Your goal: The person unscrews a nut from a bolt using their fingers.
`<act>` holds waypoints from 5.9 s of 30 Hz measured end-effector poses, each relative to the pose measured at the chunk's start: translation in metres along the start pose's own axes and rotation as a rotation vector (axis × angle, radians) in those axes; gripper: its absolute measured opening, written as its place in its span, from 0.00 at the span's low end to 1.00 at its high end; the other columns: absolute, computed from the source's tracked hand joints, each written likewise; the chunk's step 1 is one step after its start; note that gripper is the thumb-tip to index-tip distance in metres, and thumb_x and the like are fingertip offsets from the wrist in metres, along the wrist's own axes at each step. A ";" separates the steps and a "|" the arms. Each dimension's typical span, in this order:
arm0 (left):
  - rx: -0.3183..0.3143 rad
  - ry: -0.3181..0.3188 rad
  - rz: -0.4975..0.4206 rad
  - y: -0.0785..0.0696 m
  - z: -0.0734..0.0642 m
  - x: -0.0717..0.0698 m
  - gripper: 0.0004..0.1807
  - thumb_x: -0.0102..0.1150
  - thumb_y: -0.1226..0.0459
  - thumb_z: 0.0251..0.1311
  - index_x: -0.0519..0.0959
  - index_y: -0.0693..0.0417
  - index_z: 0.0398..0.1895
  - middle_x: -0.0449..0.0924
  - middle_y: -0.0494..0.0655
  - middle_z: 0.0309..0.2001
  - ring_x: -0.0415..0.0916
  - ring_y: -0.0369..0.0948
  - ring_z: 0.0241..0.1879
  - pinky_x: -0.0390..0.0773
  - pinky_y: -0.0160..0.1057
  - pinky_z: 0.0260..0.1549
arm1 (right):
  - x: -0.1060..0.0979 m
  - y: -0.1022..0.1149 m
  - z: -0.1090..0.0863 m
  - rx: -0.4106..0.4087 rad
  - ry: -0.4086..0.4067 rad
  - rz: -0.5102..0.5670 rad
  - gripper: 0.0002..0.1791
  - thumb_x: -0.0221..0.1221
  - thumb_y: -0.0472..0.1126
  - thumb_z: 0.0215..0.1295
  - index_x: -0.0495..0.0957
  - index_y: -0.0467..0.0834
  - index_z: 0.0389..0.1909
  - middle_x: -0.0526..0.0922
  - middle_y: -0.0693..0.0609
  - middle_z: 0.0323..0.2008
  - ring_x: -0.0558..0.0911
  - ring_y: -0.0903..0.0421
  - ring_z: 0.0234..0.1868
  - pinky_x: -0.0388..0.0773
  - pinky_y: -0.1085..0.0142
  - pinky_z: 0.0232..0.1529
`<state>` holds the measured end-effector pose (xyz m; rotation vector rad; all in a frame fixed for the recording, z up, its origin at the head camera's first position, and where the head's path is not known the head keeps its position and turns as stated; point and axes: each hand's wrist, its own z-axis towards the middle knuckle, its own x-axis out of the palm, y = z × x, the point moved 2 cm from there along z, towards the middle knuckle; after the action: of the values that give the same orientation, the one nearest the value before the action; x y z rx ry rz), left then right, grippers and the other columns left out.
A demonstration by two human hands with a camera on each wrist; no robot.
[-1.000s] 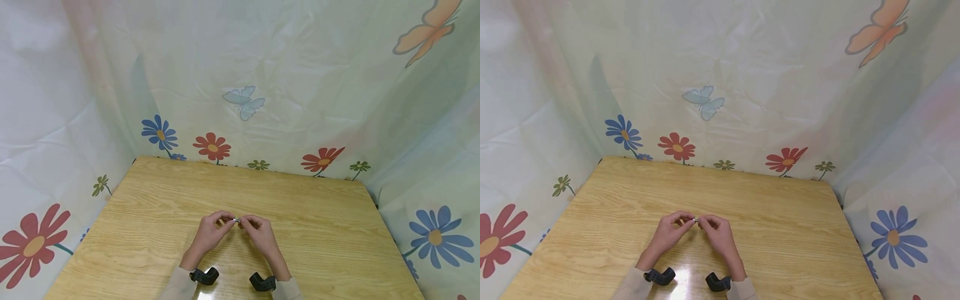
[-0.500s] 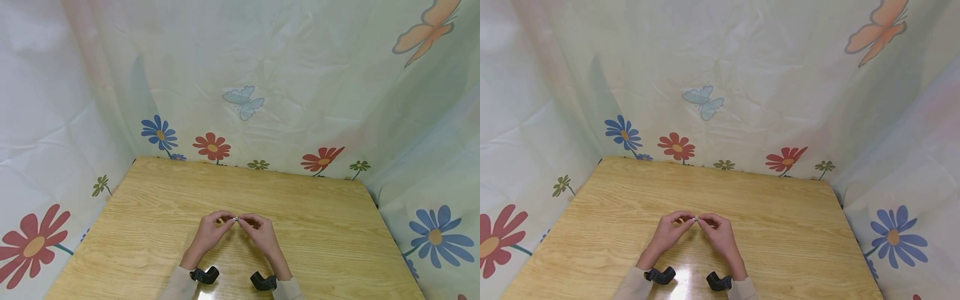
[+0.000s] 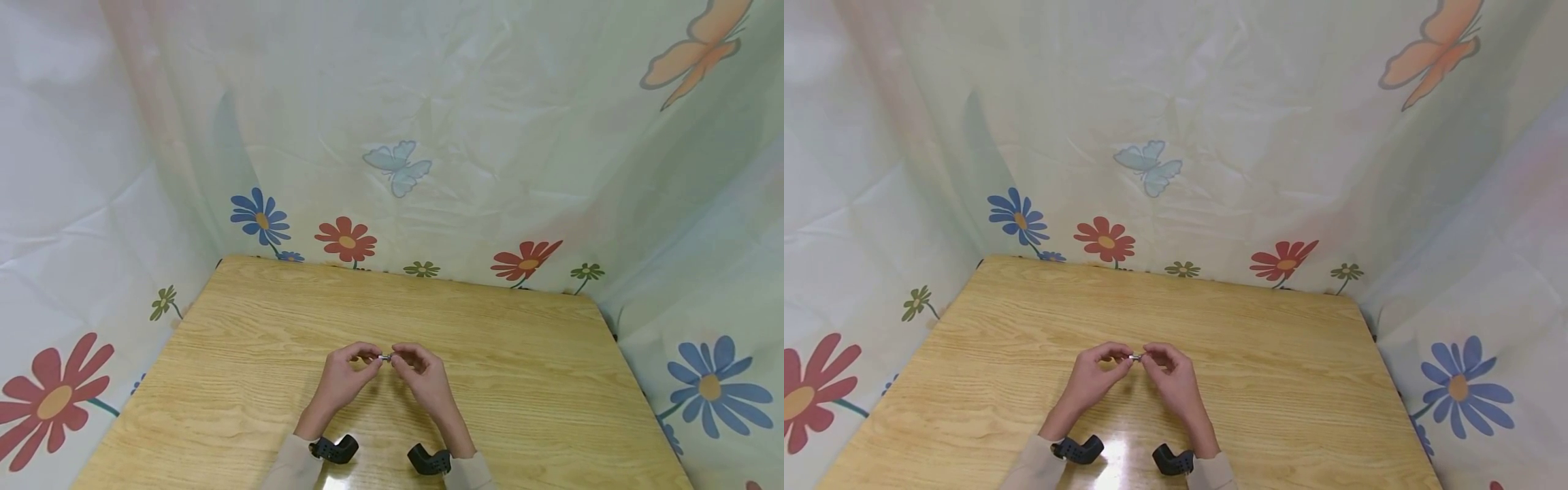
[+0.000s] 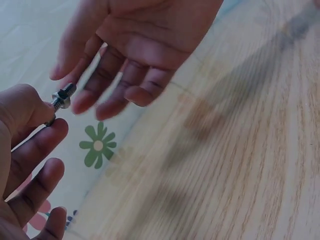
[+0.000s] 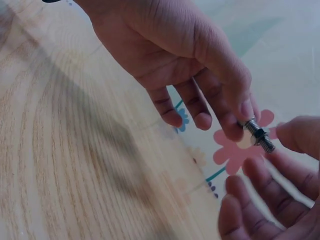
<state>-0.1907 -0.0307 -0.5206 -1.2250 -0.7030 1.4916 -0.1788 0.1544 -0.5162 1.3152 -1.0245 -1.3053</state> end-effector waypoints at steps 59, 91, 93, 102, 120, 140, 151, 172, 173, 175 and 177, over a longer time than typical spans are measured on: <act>-0.018 0.000 0.038 0.005 -0.003 0.001 0.04 0.69 0.62 0.65 0.87 0.41 0.39 0.87 0.31 0.35 0.80 0.31 0.37 0.77 0.39 0.44 | 0.002 -0.006 0.000 0.029 0.066 -0.031 0.11 0.66 0.38 0.70 0.84 0.38 0.49 0.86 0.39 0.43 0.86 0.44 0.45 0.85 0.61 0.43; -0.004 0.015 0.025 0.001 -0.002 -0.001 0.05 0.68 0.63 0.65 0.88 0.48 0.42 0.88 0.36 0.36 0.81 0.33 0.37 0.79 0.42 0.43 | 0.002 -0.001 0.002 -0.017 -0.021 -0.028 0.07 0.68 0.35 0.66 0.88 0.42 0.43 0.89 0.45 0.42 0.85 0.60 0.41 0.81 0.69 0.43; -0.012 0.012 0.019 0.001 -0.001 -0.001 0.04 0.68 0.63 0.65 0.88 0.47 0.41 0.87 0.35 0.35 0.81 0.33 0.36 0.79 0.42 0.43 | 0.002 -0.001 0.002 -0.022 -0.020 -0.019 0.07 0.68 0.34 0.65 0.88 0.41 0.43 0.88 0.44 0.43 0.85 0.60 0.42 0.82 0.69 0.44; -0.023 -0.012 0.004 0.003 -0.001 0.000 0.04 0.69 0.64 0.63 0.88 0.45 0.39 0.88 0.35 0.34 0.82 0.33 0.35 0.79 0.40 0.41 | 0.001 -0.001 0.001 -0.039 -0.020 0.021 0.14 0.65 0.35 0.70 0.82 0.31 0.52 0.86 0.38 0.48 0.85 0.57 0.45 0.85 0.62 0.46; -0.043 -0.015 -0.002 0.003 -0.002 0.001 0.04 0.69 0.61 0.65 0.88 0.40 0.40 0.88 0.32 0.36 0.82 0.32 0.37 0.79 0.39 0.43 | 0.002 -0.004 0.001 0.021 0.004 -0.038 0.09 0.65 0.41 0.71 0.88 0.40 0.43 0.88 0.38 0.39 0.86 0.43 0.40 0.84 0.62 0.37; 0.000 -0.032 -0.004 0.000 -0.003 0.000 0.03 0.69 0.61 0.65 0.88 0.45 0.40 0.89 0.35 0.38 0.82 0.32 0.36 0.80 0.41 0.41 | 0.001 -0.004 -0.001 0.026 -0.054 -0.029 0.12 0.62 0.44 0.74 0.86 0.39 0.44 0.87 0.39 0.41 0.86 0.43 0.41 0.82 0.62 0.38; 0.006 -0.018 -0.022 0.002 -0.002 0.001 0.03 0.69 0.61 0.65 0.88 0.44 0.40 0.89 0.37 0.38 0.82 0.34 0.37 0.81 0.45 0.42 | -0.001 -0.003 -0.001 0.027 -0.001 -0.008 0.08 0.64 0.40 0.72 0.88 0.41 0.42 0.87 0.37 0.39 0.85 0.45 0.39 0.80 0.64 0.38; 0.004 -0.018 0.002 -0.001 -0.003 -0.001 0.04 0.69 0.61 0.65 0.89 0.48 0.41 0.89 0.37 0.39 0.81 0.33 0.37 0.81 0.41 0.41 | 0.001 -0.001 -0.001 0.025 0.021 0.014 0.07 0.66 0.37 0.70 0.86 0.40 0.45 0.86 0.36 0.41 0.87 0.45 0.41 0.82 0.64 0.38; 0.004 -0.018 0.004 -0.001 -0.003 -0.001 0.04 0.69 0.61 0.65 0.89 0.47 0.41 0.89 0.37 0.39 0.81 0.33 0.37 0.81 0.42 0.41 | 0.001 -0.001 -0.001 0.023 0.020 0.013 0.07 0.66 0.37 0.70 0.86 0.40 0.45 0.86 0.37 0.41 0.87 0.45 0.42 0.82 0.64 0.38; 0.002 -0.021 0.003 -0.001 -0.003 -0.001 0.04 0.69 0.62 0.65 0.89 0.46 0.40 0.89 0.37 0.39 0.81 0.33 0.37 0.81 0.42 0.41 | 0.001 -0.001 0.000 0.022 0.022 0.011 0.07 0.65 0.37 0.70 0.86 0.40 0.45 0.87 0.38 0.41 0.87 0.44 0.42 0.82 0.64 0.38; -0.001 -0.026 0.002 -0.001 -0.003 -0.001 0.03 0.69 0.62 0.64 0.89 0.45 0.40 0.89 0.37 0.38 0.82 0.34 0.37 0.81 0.43 0.41 | 0.001 -0.001 -0.001 0.019 0.023 0.012 0.07 0.65 0.37 0.70 0.86 0.40 0.45 0.87 0.39 0.40 0.87 0.44 0.42 0.82 0.64 0.38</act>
<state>-0.1872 -0.0319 -0.5202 -1.2093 -0.7198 1.5115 -0.1783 0.1539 -0.5172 1.3337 -1.0298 -1.2722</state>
